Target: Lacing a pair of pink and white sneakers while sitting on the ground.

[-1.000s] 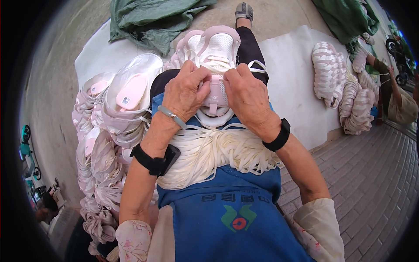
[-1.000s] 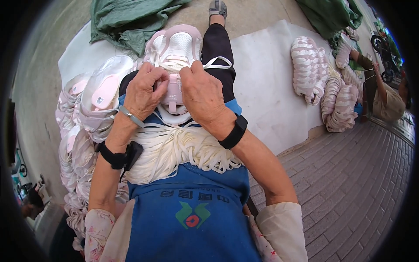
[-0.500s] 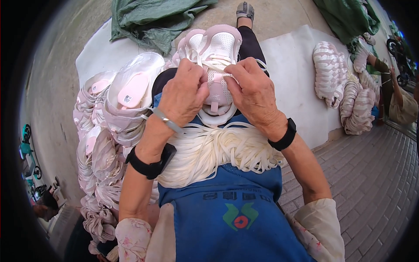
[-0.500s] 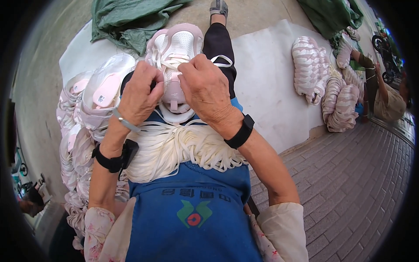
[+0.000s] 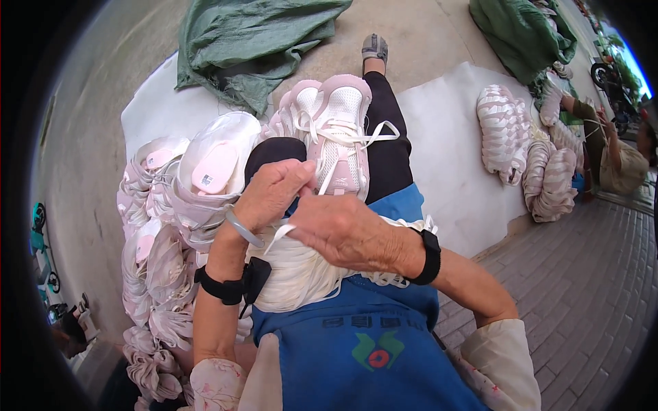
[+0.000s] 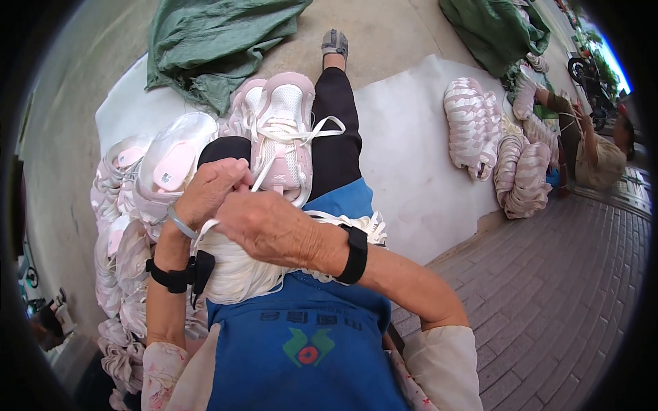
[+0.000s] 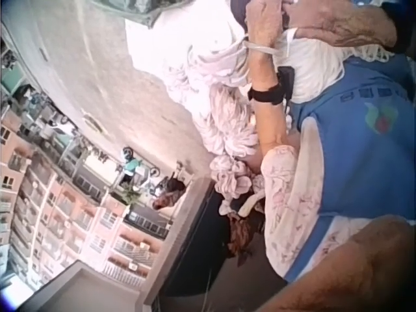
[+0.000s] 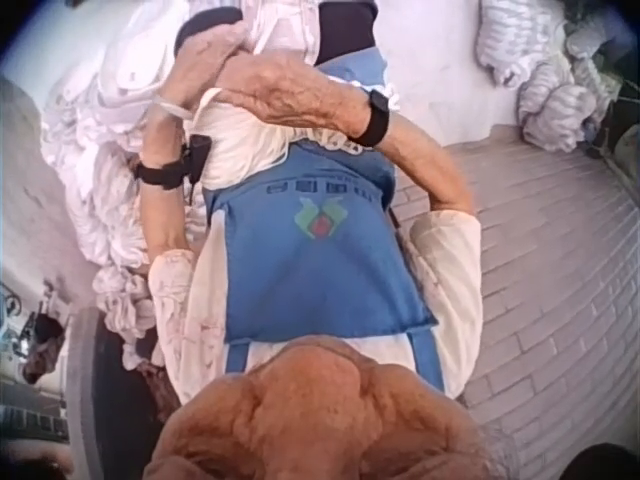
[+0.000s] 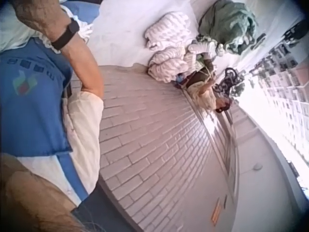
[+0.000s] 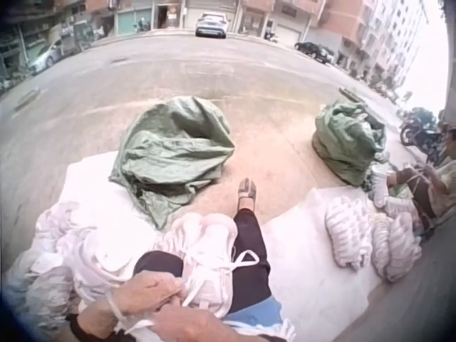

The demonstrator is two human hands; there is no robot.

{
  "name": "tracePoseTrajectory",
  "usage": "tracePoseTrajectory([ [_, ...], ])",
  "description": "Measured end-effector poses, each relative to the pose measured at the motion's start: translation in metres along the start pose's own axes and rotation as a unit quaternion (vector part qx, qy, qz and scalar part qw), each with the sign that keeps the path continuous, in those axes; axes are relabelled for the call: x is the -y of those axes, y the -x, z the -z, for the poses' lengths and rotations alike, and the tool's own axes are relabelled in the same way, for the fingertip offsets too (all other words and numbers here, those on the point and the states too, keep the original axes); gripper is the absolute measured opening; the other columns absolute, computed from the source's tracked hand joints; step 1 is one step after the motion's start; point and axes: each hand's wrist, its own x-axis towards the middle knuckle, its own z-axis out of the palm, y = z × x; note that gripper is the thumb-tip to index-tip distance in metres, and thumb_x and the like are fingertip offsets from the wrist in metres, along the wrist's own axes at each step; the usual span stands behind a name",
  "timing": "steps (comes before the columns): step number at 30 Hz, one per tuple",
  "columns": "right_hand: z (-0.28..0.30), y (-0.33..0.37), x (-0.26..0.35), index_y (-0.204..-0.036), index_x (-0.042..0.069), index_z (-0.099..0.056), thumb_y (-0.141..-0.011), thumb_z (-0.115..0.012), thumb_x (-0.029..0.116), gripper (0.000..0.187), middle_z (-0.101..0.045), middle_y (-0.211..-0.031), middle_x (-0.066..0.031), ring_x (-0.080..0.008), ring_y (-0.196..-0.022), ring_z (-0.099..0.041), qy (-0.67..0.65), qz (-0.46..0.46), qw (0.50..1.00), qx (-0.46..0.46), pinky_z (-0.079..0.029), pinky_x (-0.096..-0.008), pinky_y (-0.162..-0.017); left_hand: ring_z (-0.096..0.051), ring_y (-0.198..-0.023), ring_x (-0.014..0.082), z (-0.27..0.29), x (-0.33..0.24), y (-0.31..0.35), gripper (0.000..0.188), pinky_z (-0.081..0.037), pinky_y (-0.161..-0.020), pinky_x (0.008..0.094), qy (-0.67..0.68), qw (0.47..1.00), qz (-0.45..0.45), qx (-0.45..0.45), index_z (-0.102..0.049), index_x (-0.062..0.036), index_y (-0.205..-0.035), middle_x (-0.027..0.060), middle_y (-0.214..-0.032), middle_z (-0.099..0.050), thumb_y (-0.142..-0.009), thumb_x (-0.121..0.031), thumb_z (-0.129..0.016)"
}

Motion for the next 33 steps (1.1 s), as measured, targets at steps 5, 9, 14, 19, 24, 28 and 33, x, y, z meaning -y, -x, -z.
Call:
tracePoseTrajectory([
  [5,-0.037,-0.013,0.065,-0.083,0.002,-0.053,-0.079,-0.061,0.008,0.011,-0.051,-0.079,-0.0109,-0.0280,-0.074,-0.057,-0.166,0.150,0.971,0.086,-0.049,-0.0374,-0.062,-0.051,-0.057,0.0068,-0.024,-0.003,-0.018,0.029,-0.042,-0.054,0.0212,0.035,0.999,0.015,0.002,-0.064,0.0022,-0.086,-0.0008,-0.064,-0.057,-0.094,-0.025,-0.058],
  [9,-0.036,-0.006,0.068,-0.093,0.001,-0.056,-0.077,-0.061,0.005,0.016,-0.054,-0.083,-0.0124,-0.0290,-0.077,-0.058,-0.169,0.066,0.961,0.207,-0.049,-0.0369,-0.064,-0.039,-0.045,0.0007,-0.017,-0.016,-0.008,0.021,-0.029,-0.040,0.0169,0.153,0.985,0.072,-0.033,-0.062,-0.0004,-0.088,-0.0044,-0.059,-0.049,-0.092,-0.021,-0.059],
  [14,0.020,0.011,0.024,-0.102,-0.002,-0.060,-0.084,-0.055,-0.002,0.018,-0.058,-0.086,-0.0128,-0.0253,-0.074,-0.060,-0.062,-0.046,0.997,-0.030,-0.049,-0.0311,-0.060,-0.040,-0.045,0.0008,0.039,-0.029,0.058,0.019,-0.028,-0.040,0.0166,0.260,0.964,-0.047,0.021,-0.062,0.0007,-0.085,-0.0028,-0.061,-0.052,-0.089,-0.018,-0.062],
  [19,0.047,0.015,-0.036,-0.100,0.000,-0.063,-0.086,-0.061,0.003,0.014,-0.060,-0.081,-0.0107,-0.0187,-0.064,-0.059,0.013,-0.172,0.976,-0.133,-0.048,-0.0292,-0.061,-0.049,-0.049,0.0086,0.008,-0.040,0.074,0.022,-0.039,-0.047,0.0265,0.004,0.991,-0.063,0.118,-0.065,-0.0009,-0.079,0.0029,-0.058,-0.055,-0.088,-0.020,-0.063],
  [24,0.036,-0.005,-0.041,-0.099,0.007,-0.064,-0.082,-0.061,0.007,0.017,-0.058,-0.095,-0.0093,-0.0269,-0.080,-0.064,0.152,-0.097,0.983,-0.028,-0.052,-0.0368,-0.068,-0.056,-0.053,0.0235,-0.027,-0.063,0.068,0.018,-0.044,-0.053,0.0335,-0.163,0.963,-0.137,0.163,-0.065,-0.0039,-0.083,0.0094,-0.059,-0.055,-0.089,-0.021,-0.062],
  [28,0.017,-0.010,-0.055,-0.100,0.008,-0.060,-0.079,-0.062,0.008,0.021,-0.057,-0.105,-0.0070,-0.0269,-0.080,-0.064,0.248,0.013,0.965,0.090,-0.052,-0.0362,-0.065,-0.059,-0.055,0.0234,-0.035,-0.051,0.070,0.014,-0.045,-0.054,0.0316,-0.269,0.937,-0.185,0.124,-0.064,-0.0015,-0.080,0.0103,-0.063,-0.060,-0.084,-0.014,-0.066],
  [33,0.025,-0.008,-0.050,-0.088,0.004,-0.059,-0.086,-0.058,0.012,0.008,-0.058,-0.084,-0.0093,-0.0281,-0.072,-0.060,0.163,-0.023,0.986,0.017,-0.049,-0.0377,-0.064,-0.057,-0.062,0.0229,-0.010,-0.046,0.070,0.022,-0.044,-0.058,0.0314,-0.153,0.969,-0.168,0.101,-0.064,-0.0005,-0.083,0.0099,-0.067,-0.060,-0.089,-0.021,-0.058],
])
